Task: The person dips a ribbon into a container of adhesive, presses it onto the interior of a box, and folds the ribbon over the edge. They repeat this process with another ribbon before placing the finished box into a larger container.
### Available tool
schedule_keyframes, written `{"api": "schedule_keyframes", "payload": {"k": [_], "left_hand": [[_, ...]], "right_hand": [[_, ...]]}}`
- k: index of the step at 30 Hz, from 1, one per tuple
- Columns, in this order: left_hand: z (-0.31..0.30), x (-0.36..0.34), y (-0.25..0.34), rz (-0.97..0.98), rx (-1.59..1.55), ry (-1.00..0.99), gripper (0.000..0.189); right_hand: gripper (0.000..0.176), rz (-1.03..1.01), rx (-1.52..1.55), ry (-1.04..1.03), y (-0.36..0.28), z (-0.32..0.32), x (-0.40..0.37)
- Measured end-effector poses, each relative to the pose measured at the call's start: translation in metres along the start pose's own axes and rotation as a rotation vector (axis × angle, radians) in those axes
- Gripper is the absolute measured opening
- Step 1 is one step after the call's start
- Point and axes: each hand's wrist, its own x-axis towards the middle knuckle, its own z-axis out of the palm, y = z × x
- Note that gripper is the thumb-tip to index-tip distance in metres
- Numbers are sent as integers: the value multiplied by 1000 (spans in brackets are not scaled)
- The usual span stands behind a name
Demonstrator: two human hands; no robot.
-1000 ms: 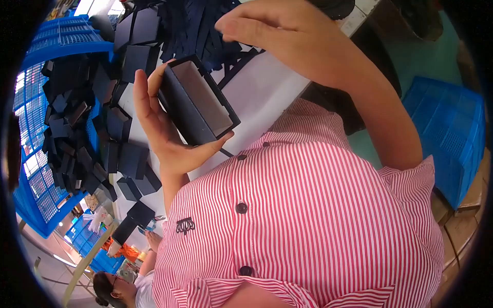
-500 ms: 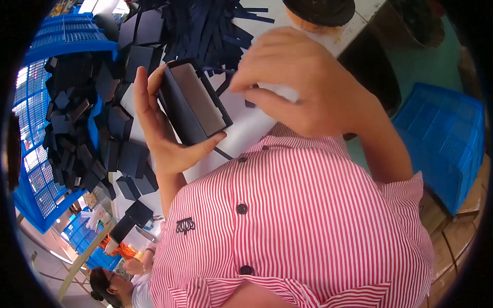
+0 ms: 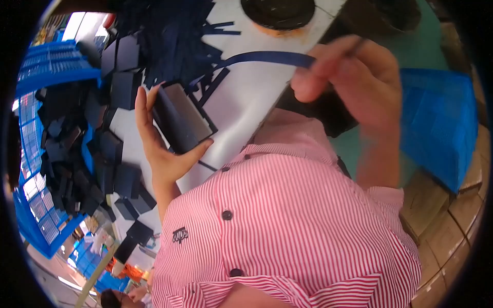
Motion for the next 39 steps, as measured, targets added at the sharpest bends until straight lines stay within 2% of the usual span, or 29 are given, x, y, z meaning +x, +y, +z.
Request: {"api": "schedule_keyframes", "payload": {"k": [1, 3, 5, 11, 12, 15, 19, 25, 39], "left_hand": [[2, 1, 2, 15, 22, -11, 129], [7, 0, 8, 14, 16, -53, 126], [12, 3, 9, 40, 37, -80, 126], [35, 18, 23, 75, 55, -172, 117], [38, 20, 24, 78, 68, -186, 117], [44, 24, 25, 86, 100, -209, 115], [47, 28, 25, 81, 115, -228, 115], [50, 28, 22, 62, 60, -191, 113], [48, 27, 17, 32, 67, -205, 116]], "right_hand": [[22, 34, 44, 51, 3, -3, -2], [22, -10, -280, 242, 14, 2, -1], [21, -3, -230, 300, 23, 7, 3], [24, 437, -232, 532, 39, 3, -4], [26, 397, -299, 578, 46, 5, -2], [27, 468, -270, 654, 52, 4, 2], [27, 349, -314, 689, 69, 7, 10], [28, 335, -485, 728, 74, 10, 15], [27, 392, -433, 783, 81, 13, 20]]}}
